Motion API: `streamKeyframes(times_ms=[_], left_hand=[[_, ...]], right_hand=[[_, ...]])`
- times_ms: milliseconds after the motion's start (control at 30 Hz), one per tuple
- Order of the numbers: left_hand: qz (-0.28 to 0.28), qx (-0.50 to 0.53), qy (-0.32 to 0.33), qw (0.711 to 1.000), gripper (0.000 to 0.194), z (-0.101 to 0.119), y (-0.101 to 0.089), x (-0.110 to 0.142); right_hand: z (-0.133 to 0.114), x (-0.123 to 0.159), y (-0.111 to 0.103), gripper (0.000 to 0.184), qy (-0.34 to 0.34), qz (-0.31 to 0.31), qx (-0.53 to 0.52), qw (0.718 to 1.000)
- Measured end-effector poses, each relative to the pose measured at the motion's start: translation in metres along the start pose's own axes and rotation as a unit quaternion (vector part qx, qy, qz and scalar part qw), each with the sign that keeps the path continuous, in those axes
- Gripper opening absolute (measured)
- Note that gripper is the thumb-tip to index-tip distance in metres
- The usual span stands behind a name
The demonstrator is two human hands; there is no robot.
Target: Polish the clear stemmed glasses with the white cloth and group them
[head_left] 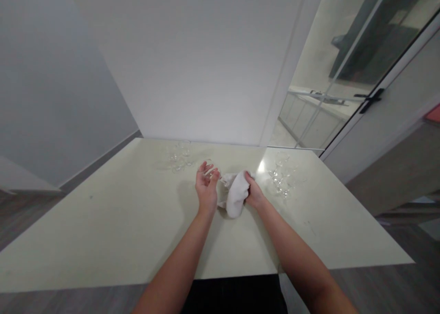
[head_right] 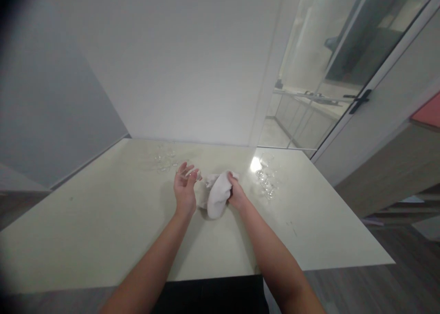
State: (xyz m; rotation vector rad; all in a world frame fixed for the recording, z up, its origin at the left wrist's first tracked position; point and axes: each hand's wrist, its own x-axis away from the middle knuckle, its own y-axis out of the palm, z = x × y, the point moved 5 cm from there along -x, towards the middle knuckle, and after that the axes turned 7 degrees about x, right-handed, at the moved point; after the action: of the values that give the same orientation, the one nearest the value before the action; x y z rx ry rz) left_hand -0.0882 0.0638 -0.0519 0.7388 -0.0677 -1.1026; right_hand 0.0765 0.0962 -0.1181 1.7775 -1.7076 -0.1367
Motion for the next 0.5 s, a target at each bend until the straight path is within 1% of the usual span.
streamKeyframes(times_ms=[100,167,233,333,400,467,500], left_hand=[[-0.061,-0.022,0.013,0.998,0.061,-0.002,0.006,0.004],[-0.105,-0.042,0.018,0.993,0.064,-0.002,0.011,0.008],[-0.138,-0.074,0.03,0.987,0.066,0.0,0.016,0.014],[-0.195,-0.125,0.063,0.971,0.069,0.006,0.025,0.022],[-0.222,-0.147,0.085,0.96,0.069,0.009,0.03,0.027],[-0.227,-0.156,0.096,0.956,0.07,0.011,0.031,0.028],[-0.223,-0.156,0.097,0.957,0.071,0.012,0.031,0.028]], right_hand=[[0.008,0.007,0.011,0.033,0.009,-0.068,0.062,0.996],[0.011,0.011,0.018,0.035,-0.023,-0.108,0.1,0.989],[0.011,0.013,0.022,0.037,-0.073,-0.12,0.12,0.983],[0.007,0.013,0.018,0.034,-0.126,-0.089,0.148,0.977],[0.001,0.012,0.014,0.032,-0.154,-0.06,0.18,0.97],[-0.004,0.01,0.008,0.032,-0.176,-0.011,0.195,0.965],[-0.007,0.008,0.005,0.032,-0.177,0.016,0.186,0.966]])
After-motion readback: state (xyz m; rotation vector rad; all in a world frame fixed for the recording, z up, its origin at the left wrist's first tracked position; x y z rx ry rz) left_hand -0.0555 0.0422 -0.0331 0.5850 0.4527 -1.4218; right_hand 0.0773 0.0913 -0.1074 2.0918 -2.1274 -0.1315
